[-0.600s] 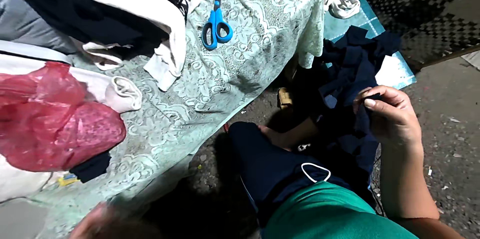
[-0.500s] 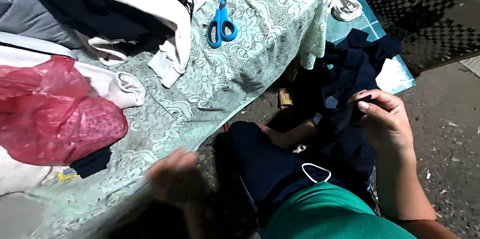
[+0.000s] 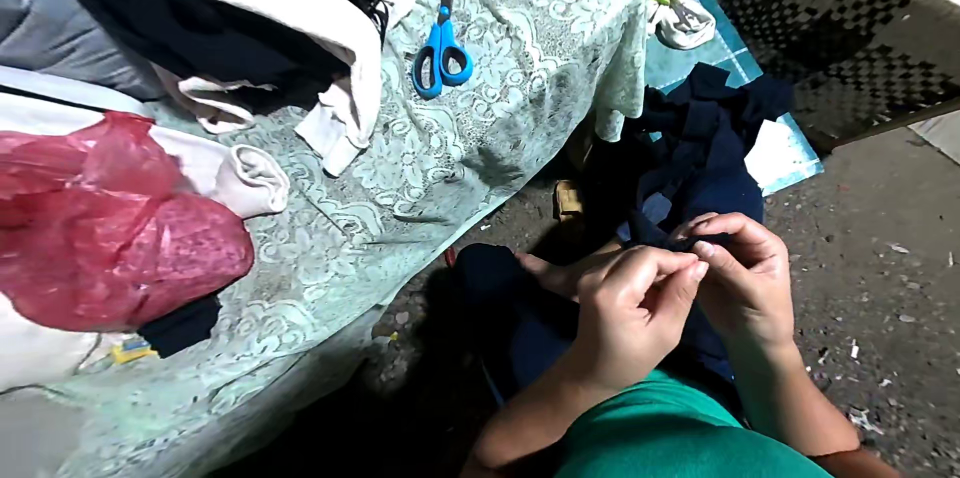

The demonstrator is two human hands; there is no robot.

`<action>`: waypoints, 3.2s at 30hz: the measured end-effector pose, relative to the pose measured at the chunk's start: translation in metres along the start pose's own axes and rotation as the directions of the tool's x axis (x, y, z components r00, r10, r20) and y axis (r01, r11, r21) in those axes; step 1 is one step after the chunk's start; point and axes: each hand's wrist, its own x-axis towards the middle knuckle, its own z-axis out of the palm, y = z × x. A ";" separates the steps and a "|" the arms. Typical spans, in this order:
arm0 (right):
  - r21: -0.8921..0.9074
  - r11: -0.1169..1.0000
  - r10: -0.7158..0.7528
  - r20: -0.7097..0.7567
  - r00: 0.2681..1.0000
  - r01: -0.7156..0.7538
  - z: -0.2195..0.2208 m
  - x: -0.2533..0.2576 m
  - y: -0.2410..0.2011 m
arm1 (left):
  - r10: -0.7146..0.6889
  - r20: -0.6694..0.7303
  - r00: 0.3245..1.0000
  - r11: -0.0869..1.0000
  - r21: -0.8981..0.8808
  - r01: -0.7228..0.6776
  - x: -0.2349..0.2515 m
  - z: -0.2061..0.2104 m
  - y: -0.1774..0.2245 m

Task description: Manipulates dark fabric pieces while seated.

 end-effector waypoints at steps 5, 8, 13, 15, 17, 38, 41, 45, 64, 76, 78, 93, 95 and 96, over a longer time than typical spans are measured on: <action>0.020 1.000 0.007 0.014 1.000 -0.007 0.002 0.001 0.004 | -0.047 -0.025 0.999 0.999 0.014 0.047 0.000 -0.005 0.002; 0.010 1.000 0.001 0.017 1.000 -0.001 0.003 0.002 0.004 | -0.051 -0.026 0.998 0.999 0.007 0.051 0.000 -0.005 0.002; -0.020 1.000 -0.013 0.009 1.000 0.014 0.001 0.001 0.004 | -0.059 -0.017 0.998 0.998 -0.004 0.059 0.001 -0.004 0.001; -0.030 0.999 -0.027 0.008 1.000 0.027 0.001 0.001 0.005 | -0.067 -0.017 0.998 0.998 -0.009 0.067 0.001 -0.004 0.000; -0.052 0.998 -0.041 0.012 0.999 0.042 0.000 0.001 0.006 | -0.078 -0.018 0.997 0.997 0.002 0.078 0.001 -0.004 0.000; -0.192 0.969 -0.146 0.058 0.988 0.154 -0.005 0.003 0.005 | -0.124 0.122 0.985 0.983 -0.122 0.139 -0.004 -0.011 -0.011; -0.214 0.962 -0.162 0.063 0.985 0.172 -0.005 0.004 0.004 | -0.079 0.111 0.991 0.994 -0.066 0.087 -0.005 -0.011 -0.012; -0.258 0.946 -0.173 0.119 0.978 0.198 -0.004 0.002 0.004 | 0.031 -0.015 0.999 0.997 0.070 -0.030 -0.004 -0.013 -0.019; -0.291 0.954 -0.016 0.165 0.986 0.064 -0.019 0.009 -0.001 | -0.427 -0.036 0.904 0.589 -0.769 0.248 0.013 -0.064 -0.030; -0.069 0.989 0.134 0.061 0.989 -0.130 -0.022 0.023 -0.004 | -0.156 -0.240 0.958 0.904 -0.425 0.040 -0.011 -0.114 -0.016; -0.057 0.991 0.128 0.078 0.989 -0.124 -0.022 0.025 -0.007 | -0.063 0.103 0.993 0.964 -0.252 0.087 -0.016 -0.090 -0.021; -0.128 0.992 0.006 0.073 0.997 0.004 -0.028 0.030 -0.021 | -0.248 0.711 0.658 0.763 0.562 -0.321 -0.031 -0.016 -0.057; -0.158 0.987 -0.028 0.056 0.998 0.037 -0.033 0.034 -0.022 | -0.409 0.782 0.470 0.812 0.547 -0.204 -0.025 -0.021 -0.046; -0.179 0.982 -0.047 0.045 0.998 0.054 -0.035 0.036 -0.022 | -0.424 0.821 0.382 0.843 0.513 -0.165 -0.022 -0.026 -0.042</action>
